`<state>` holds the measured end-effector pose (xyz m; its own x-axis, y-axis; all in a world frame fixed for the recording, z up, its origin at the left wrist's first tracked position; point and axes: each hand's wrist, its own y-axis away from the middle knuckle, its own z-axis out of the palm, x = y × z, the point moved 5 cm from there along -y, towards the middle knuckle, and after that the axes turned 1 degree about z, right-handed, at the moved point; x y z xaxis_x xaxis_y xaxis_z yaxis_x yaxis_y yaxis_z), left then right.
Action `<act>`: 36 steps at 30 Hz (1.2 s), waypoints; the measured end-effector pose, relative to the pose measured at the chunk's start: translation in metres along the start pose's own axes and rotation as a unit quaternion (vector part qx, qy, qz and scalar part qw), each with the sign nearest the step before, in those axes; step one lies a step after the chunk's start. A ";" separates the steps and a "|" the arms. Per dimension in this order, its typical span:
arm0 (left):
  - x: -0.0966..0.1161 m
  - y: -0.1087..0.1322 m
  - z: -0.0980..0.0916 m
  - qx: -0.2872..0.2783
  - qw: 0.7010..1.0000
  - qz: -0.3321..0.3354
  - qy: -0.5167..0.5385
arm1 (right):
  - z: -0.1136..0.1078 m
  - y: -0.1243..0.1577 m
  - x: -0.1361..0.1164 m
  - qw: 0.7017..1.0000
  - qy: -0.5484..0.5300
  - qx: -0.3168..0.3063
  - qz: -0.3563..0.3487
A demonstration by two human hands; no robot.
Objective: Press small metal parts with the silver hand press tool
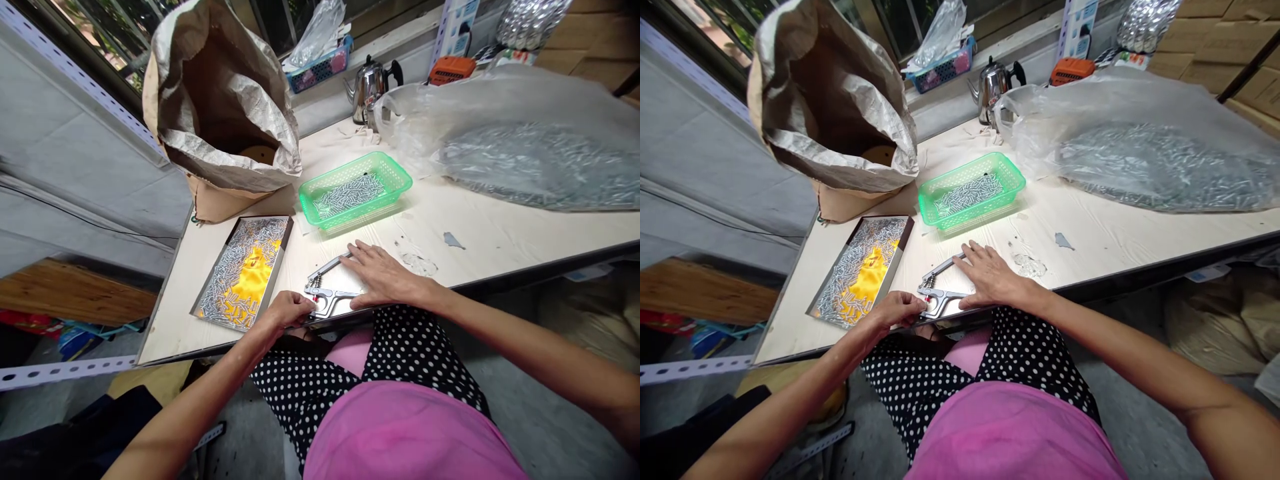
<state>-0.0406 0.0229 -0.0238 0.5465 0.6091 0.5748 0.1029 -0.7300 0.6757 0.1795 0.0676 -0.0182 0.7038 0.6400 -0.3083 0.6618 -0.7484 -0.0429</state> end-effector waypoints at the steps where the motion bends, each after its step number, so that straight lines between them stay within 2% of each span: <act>1: 0.000 0.000 0.000 0.003 1.000 0.000 0.003 | 0.000 -0.004 0.004 1.000 0.006 -0.019 -0.005; 4: 0.000 0.002 0.001 0.010 1.000 0.002 0.012 | -0.006 -0.012 0.004 0.999 0.016 -0.035 -0.033; 11: 0.000 0.001 0.001 0.008 1.000 0.011 0.003 | -0.009 -0.012 -0.006 0.999 0.022 -0.004 -0.031; 14: 0.002 0.007 0.000 0.036 0.996 0.045 -0.069 | -0.006 -0.008 -0.008 0.999 0.018 0.002 -0.031; 16: 0.010 0.017 -0.002 0.109 0.971 0.126 -0.172 | -0.005 -0.005 -0.009 0.999 0.009 0.006 -0.040; 18: 0.024 0.027 0.003 0.175 0.916 0.240 -0.271 | -0.005 -0.002 -0.012 0.999 -0.003 0.011 -0.052; 19: 0.032 0.031 0.009 0.186 0.886 0.297 -0.305 | -0.005 -0.001 -0.013 0.998 -0.009 0.013 -0.056; 22: 0.050 0.029 0.031 0.140 0.814 0.424 -0.371 | -0.003 0.002 -0.014 0.998 -0.024 0.022 -0.056; 25: 0.065 0.014 0.046 0.078 0.771 0.480 -0.410 | -0.003 0.004 -0.012 0.997 -0.037 0.038 -0.053; 28: 0.076 0.002 0.049 0.036 0.756 0.481 -0.442 | -0.007 0.009 -0.007 0.999 -0.024 0.033 -0.030; 32: 0.088 -0.004 0.047 0.026 0.744 0.478 -0.466 | -0.015 0.015 0.000 1.000 -0.001 -0.008 0.015; 36: 0.096 -0.011 0.049 0.002 0.746 0.484 -0.458 | -0.021 0.010 -0.001 1.000 0.003 -0.025 0.012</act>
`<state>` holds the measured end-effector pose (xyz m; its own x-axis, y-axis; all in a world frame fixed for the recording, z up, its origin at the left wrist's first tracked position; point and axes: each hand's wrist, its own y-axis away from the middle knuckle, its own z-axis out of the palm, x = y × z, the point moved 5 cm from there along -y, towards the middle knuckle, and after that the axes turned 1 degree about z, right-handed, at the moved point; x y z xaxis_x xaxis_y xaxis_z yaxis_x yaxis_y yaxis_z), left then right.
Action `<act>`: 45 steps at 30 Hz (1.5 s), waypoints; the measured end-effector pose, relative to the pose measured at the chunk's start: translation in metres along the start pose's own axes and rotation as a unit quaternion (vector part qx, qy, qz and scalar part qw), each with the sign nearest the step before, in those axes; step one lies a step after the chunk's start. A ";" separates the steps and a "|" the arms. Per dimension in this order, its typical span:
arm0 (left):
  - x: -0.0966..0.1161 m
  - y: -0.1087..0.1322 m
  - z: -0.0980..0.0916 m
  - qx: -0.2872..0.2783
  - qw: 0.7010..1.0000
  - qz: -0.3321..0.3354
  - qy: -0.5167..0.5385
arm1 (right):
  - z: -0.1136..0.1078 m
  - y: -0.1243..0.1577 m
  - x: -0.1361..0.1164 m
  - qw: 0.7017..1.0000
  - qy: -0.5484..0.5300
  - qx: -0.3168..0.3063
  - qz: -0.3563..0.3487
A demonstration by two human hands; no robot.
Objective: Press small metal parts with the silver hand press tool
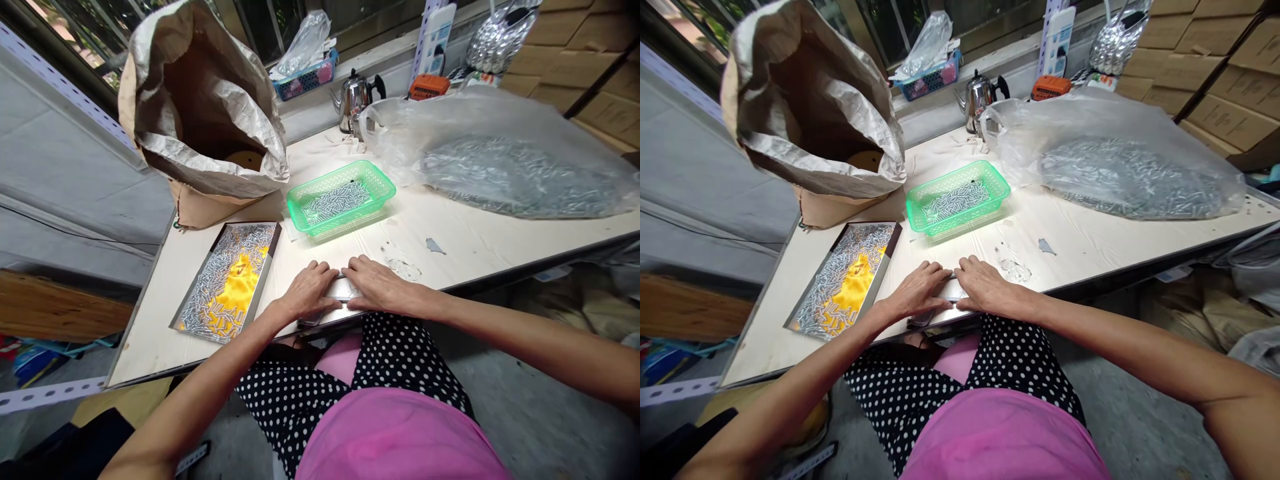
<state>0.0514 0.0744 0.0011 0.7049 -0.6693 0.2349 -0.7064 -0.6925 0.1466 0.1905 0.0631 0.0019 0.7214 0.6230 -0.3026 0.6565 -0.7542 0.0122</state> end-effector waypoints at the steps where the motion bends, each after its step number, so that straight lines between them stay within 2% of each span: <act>1: -0.001 -0.002 0.001 0.000 1.000 0.001 0.008 | 0.000 -0.003 0.000 1.000 0.007 -0.007 0.001; 7: -0.008 -0.005 0.010 0.034 0.998 -0.035 0.039 | 0.005 -0.022 0.001 0.999 0.024 -0.036 -0.022; 12: -0.008 -0.005 0.009 0.041 0.997 -0.051 0.045 | 0.012 -0.021 0.002 0.999 0.026 -0.015 -0.027; 15: -0.004 0.002 0.008 0.054 0.996 -0.070 0.025 | 0.008 -0.015 0.010 0.999 0.006 0.027 -0.038; 17: 0.003 0.011 0.010 0.096 0.991 -0.090 0.015 | 0.004 -0.012 0.017 0.998 -0.008 0.041 -0.052; 21: 0.032 0.030 0.028 0.176 0.981 -0.083 0.014 | 0.004 -0.015 0.030 0.998 -0.028 0.015 -0.062; 26: 0.064 0.037 0.052 0.193 0.979 -0.033 0.058 | 0.006 -0.039 0.043 0.998 0.001 0.055 -0.022; 30: 0.065 0.038 0.053 0.197 0.976 -0.031 0.090 | 0.001 -0.059 0.045 0.997 0.034 0.073 0.011; 32: 0.062 0.037 0.052 0.201 0.975 -0.024 0.093 | -0.002 -0.064 0.030 0.996 0.053 0.073 0.005; 33: 0.061 0.037 0.052 0.201 0.975 -0.020 0.093 | -0.002 -0.065 0.017 0.996 0.054 0.071 -0.022; 36: 0.064 0.039 0.053 0.202 0.975 -0.013 0.090 | 0.003 -0.065 -0.039 0.984 0.037 0.044 -0.170; 38: 0.076 0.046 0.051 0.202 0.976 0.013 0.077 | 0.011 -0.065 -0.071 0.967 0.042 0.006 -0.251; 40: 0.095 0.061 0.045 0.209 0.974 0.075 0.048 | 0.019 -0.067 -0.091 0.952 0.060 -0.023 -0.300; 42: 0.110 0.083 0.034 0.235 0.962 0.141 0.012 | 0.025 -0.073 -0.100 0.941 0.078 -0.037 -0.326; 44: 0.107 0.108 0.016 0.292 0.946 0.144 -0.013 | 0.030 -0.079 -0.104 0.933 0.085 -0.042 -0.348; 45: 0.095 0.121 0.006 0.324 0.939 0.114 -0.018 | 0.033 -0.081 -0.106 0.930 0.082 -0.042 -0.355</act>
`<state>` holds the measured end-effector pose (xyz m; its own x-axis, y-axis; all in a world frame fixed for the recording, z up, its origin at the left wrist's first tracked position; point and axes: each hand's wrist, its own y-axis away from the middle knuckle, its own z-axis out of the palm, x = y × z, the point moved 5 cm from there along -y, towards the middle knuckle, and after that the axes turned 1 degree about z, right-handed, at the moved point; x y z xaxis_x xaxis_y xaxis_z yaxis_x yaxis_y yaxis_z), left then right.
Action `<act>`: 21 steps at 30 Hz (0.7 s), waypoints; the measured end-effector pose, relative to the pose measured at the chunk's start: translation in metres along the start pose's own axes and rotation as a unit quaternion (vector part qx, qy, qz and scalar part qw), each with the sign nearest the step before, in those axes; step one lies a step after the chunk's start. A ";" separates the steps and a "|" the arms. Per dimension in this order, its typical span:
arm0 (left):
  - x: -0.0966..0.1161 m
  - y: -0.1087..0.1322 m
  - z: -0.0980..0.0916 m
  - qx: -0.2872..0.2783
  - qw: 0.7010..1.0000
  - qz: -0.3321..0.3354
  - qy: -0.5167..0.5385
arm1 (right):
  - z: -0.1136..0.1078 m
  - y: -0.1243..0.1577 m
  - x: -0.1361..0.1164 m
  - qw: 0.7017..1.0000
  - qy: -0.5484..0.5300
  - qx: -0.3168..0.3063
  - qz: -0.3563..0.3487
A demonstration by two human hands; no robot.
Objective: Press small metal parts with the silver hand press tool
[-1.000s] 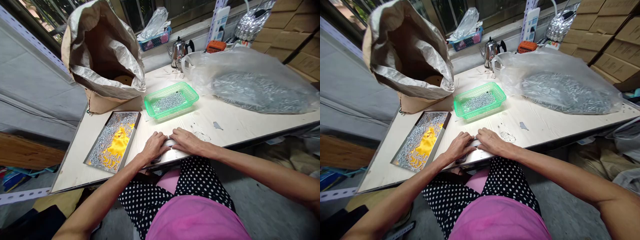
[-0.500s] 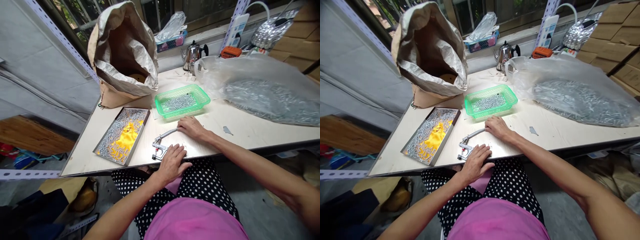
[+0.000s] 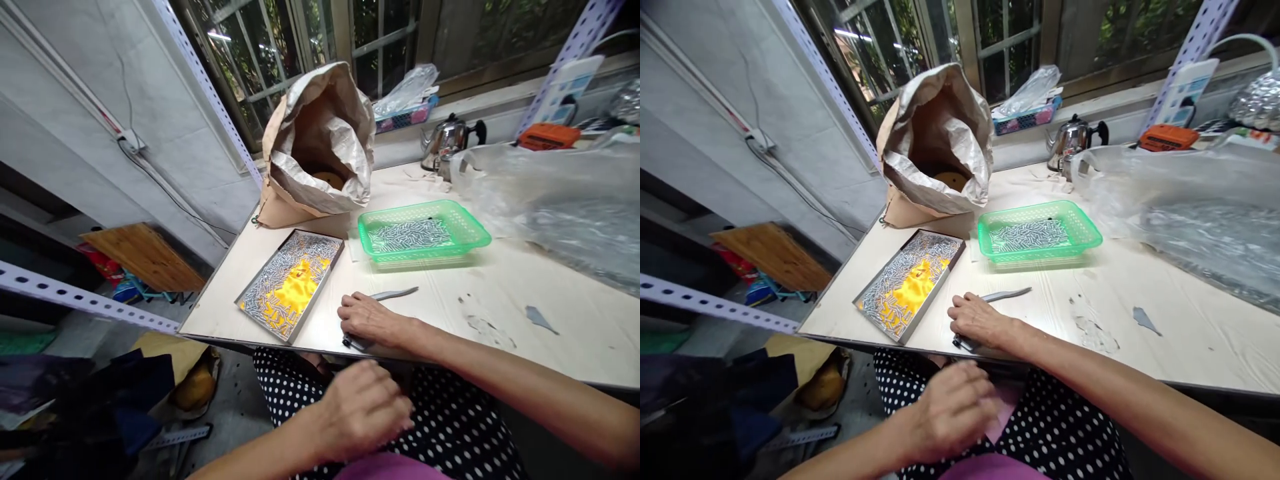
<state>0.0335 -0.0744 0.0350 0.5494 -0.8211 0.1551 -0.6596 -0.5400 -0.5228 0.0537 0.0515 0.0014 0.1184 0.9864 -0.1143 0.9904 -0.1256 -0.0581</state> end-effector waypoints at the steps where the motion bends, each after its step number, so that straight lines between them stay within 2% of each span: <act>1: -0.016 0.007 -0.015 0.031 0.998 -0.045 -0.022 | 0.002 -0.003 0.000 1.000 -0.004 0.005 -0.004; 3: -0.064 0.024 -0.040 0.058 0.978 -0.187 -0.076 | 0.007 -0.008 -0.001 1.000 -0.008 0.016 0.006; 5: -0.115 0.042 -0.056 0.059 0.938 -0.312 -0.137 | 0.010 -0.014 -0.001 0.999 -0.015 0.026 0.038; 7: -0.158 0.053 -0.060 0.036 0.915 -0.367 -0.162 | 0.004 -0.016 0.002 0.996 -0.039 0.051 0.068; 10: -0.201 0.057 -0.051 -0.018 0.907 -0.390 -0.158 | -0.032 -0.006 0.024 0.975 -0.074 0.176 0.112; 12: -0.216 0.054 -0.043 -0.048 0.909 -0.386 -0.147 | -0.069 0.013 0.052 0.945 -0.055 0.278 0.161; 13: -0.221 0.051 -0.039 -0.060 0.911 -0.382 -0.140 | -0.086 0.024 0.069 0.931 -0.032 0.308 0.193; 16: -0.229 0.044 -0.029 -0.101 0.914 -0.375 -0.118 | -0.121 0.063 0.114 0.884 0.079 0.323 0.328; 18: -0.233 0.041 -0.026 -0.120 0.912 -0.377 -0.112 | -0.121 0.084 0.127 0.865 0.122 0.288 0.392; 19: -0.234 0.040 -0.025 -0.125 0.910 -0.379 -0.111 | -0.113 0.092 0.125 0.867 0.117 0.269 0.402; 21: -0.237 0.039 -0.025 -0.126 0.907 -0.385 -0.113 | -0.086 0.098 0.107 0.892 0.052 0.235 0.382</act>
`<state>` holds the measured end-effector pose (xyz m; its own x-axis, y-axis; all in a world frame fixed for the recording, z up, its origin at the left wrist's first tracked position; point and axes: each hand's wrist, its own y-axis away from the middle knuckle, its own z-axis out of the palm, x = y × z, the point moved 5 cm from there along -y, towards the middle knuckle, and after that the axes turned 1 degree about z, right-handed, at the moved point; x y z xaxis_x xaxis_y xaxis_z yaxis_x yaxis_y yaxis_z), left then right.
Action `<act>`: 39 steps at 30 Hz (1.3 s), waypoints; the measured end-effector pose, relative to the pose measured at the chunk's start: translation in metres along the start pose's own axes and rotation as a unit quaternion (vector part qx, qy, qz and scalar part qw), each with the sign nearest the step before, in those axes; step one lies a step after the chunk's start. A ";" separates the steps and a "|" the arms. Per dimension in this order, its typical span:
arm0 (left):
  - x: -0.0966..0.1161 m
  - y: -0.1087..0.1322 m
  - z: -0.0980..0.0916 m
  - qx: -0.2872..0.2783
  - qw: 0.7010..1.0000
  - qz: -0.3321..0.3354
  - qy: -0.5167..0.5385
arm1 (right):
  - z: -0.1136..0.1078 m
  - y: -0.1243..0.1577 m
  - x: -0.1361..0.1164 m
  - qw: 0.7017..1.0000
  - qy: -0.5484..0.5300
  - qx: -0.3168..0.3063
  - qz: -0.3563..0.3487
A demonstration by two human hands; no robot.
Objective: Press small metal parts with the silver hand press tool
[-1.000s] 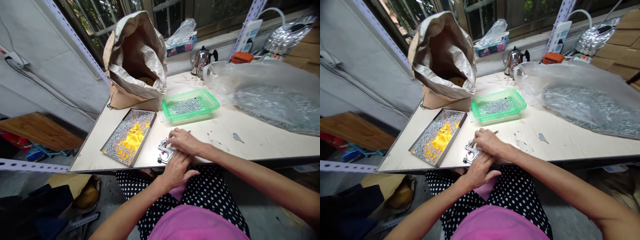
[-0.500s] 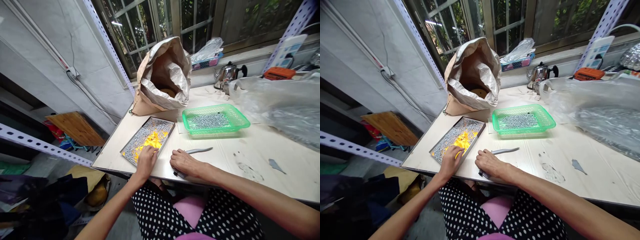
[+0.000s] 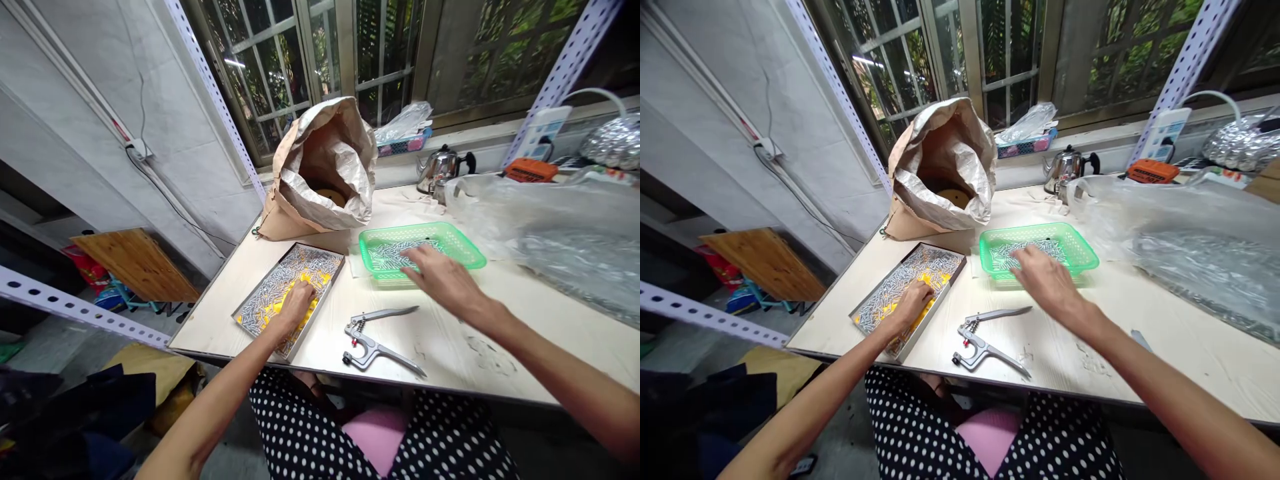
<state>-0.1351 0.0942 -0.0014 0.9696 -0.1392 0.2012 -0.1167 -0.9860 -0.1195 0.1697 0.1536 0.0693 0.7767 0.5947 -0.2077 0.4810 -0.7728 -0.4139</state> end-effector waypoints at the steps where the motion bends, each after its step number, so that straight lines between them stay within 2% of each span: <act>1: -0.001 -0.001 0.000 -0.001 1.000 -0.005 -0.001 | 0.011 0.018 -0.010 0.998 -0.047 -0.035 -0.016; 4: -0.001 -0.004 -0.001 -0.011 1.000 -0.020 -0.005 | 0.041 0.074 -0.046 0.978 -0.156 -0.135 -0.034; 6: -0.001 -0.004 -0.002 -0.021 0.999 -0.029 -0.013 | 0.054 0.100 -0.067 0.969 -0.178 -0.170 -0.033; 8: -0.003 -0.001 -0.005 -0.029 0.998 -0.043 -0.027 | 0.061 0.115 -0.079 0.968 -0.174 -0.178 -0.025; 13: -0.020 0.017 -0.016 -0.059 0.990 -0.105 -0.070 | 0.070 0.122 -0.079 0.977 -0.147 -0.155 -0.004; 16: -0.025 0.026 -0.019 -0.079 0.987 -0.116 -0.080 | 0.074 0.125 -0.077 0.982 -0.132 -0.133 -0.006; 20: -0.019 0.030 -0.018 -0.092 0.988 -0.097 -0.080 | 0.073 0.129 -0.073 0.987 -0.116 -0.109 0.006; 23: -0.012 0.031 -0.014 -0.092 0.990 -0.077 -0.077 | 0.069 0.133 -0.070 0.988 -0.100 -0.117 0.014; 26: -0.009 0.034 -0.013 -0.074 0.994 -0.049 -0.067 | 0.065 0.135 -0.066 0.987 -0.086 -0.135 0.025; 30: -0.005 0.035 -0.019 -0.039 0.998 -0.028 -0.034 | 0.061 0.132 -0.064 0.984 -0.088 -0.157 0.006; 32: 0.005 0.036 -0.026 -0.015 0.999 -0.039 0.013 | 0.060 0.129 -0.063 0.983 -0.089 -0.163 -0.011; 34: 0.022 0.040 -0.031 -0.004 0.990 -0.080 0.117 | 0.058 0.126 -0.062 0.985 -0.076 -0.152 -0.033; 35: 0.032 0.044 -0.029 -0.014 0.976 -0.109 0.186 | 0.056 0.125 -0.061 0.987 -0.063 -0.140 -0.044; 37: 0.056 0.054 -0.017 -0.072 0.935 -0.162 0.306 | 0.052 0.124 -0.062 0.991 -0.033 -0.111 -0.066; 39: 0.076 0.065 -0.001 -0.121 0.896 -0.203 0.376 | 0.049 0.124 -0.064 0.993 -0.014 -0.086 -0.086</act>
<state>-0.0689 0.0199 0.0068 0.5337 0.3016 0.7901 0.0807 -0.9481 0.3074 0.1599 0.0308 -0.0121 0.6674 0.7246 -0.1720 0.6693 -0.6848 -0.2881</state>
